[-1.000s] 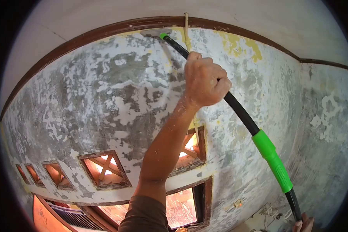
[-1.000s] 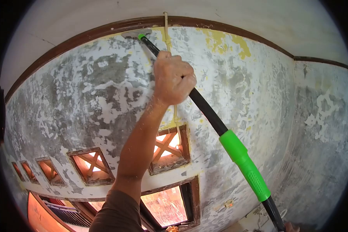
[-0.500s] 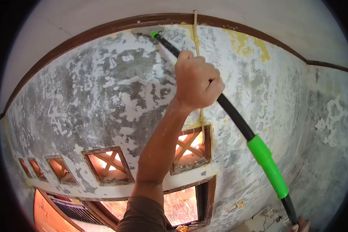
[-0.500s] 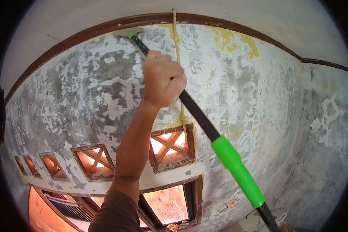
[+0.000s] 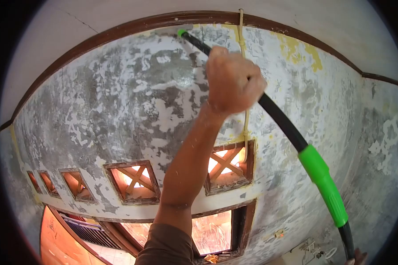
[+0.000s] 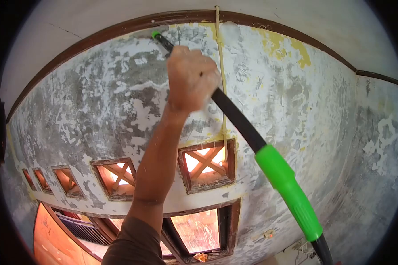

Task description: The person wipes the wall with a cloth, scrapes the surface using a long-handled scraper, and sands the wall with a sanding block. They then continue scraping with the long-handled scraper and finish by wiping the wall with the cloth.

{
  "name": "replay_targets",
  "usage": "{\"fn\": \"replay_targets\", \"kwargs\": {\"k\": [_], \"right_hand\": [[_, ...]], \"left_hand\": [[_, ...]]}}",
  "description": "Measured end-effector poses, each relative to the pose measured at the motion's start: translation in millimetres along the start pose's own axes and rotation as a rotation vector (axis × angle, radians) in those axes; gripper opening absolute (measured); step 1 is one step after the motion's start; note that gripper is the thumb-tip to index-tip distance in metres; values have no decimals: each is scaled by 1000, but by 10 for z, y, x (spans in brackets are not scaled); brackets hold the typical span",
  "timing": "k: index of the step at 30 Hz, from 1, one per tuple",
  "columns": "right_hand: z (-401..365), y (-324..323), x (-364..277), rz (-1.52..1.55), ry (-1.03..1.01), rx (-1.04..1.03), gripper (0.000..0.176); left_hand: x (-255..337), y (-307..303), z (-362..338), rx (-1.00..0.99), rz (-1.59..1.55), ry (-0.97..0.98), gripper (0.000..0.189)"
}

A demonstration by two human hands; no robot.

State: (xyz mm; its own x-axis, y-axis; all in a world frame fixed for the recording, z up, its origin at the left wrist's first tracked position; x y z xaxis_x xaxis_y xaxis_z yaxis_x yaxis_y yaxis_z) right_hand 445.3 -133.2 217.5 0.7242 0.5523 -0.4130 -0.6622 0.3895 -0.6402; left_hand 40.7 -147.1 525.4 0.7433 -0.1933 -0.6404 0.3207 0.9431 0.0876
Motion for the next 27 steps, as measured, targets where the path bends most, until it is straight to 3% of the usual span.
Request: {"fn": "replay_targets", "kwargs": {"k": [3,5,9,11,13,15,17,18,19,21,23,25,27], "right_hand": [[58,-140,-194,58,9,65,60],[-109,-36,16,-16,47,-158,55],[59,75,-221,111,-71,43,56],[82,-32,-287,138,-29,-22,55],[-50,21,-88,90,1,-186,54],[-48,64,-171,51,-12,-182,54],[22,73,-89,49,-35,31,54],[-91,185,355,-162,-165,72,55],[-71,141,300,-156,-178,70,55],[-89,146,76,79,-40,-197,54],[-8,211,-145,91,-21,-213,54],[73,218,-305,71,-170,148,52],[90,188,-242,115,-242,69,53]], "left_hand": [[30,-120,-2,27,10,0,19],[124,-216,-55,-112,122,-18,20],[-80,-170,-4,-20,77,64,20],[-30,-233,-14,25,56,16,20],[90,-307,-17,-68,92,25,21],[65,-300,-35,-77,-8,-30,22],[20,-263,-12,-44,88,5,20],[20,-333,-47,-48,107,-1,20],[51,-386,-87,-55,99,12,20],[125,-393,-96,-49,57,68,20],[57,-380,-92,-76,4,-43,20],[-36,-351,-61,-31,17,14,19],[-3,-411,-94,-27,74,5,20]]}}
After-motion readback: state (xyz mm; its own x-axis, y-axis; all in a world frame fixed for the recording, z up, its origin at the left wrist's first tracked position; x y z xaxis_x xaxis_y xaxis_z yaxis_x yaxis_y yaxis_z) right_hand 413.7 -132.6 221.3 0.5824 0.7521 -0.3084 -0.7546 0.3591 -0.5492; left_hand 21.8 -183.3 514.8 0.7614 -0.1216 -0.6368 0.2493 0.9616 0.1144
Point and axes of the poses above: each hand's wrist, its own z-axis towards the middle knuckle, its own y-axis out of the palm, x = y × z, the point moved 5 cm from there along z, towards the middle knuckle, and after that the axes turned 9 degrees about x, right-handed, at the moved point
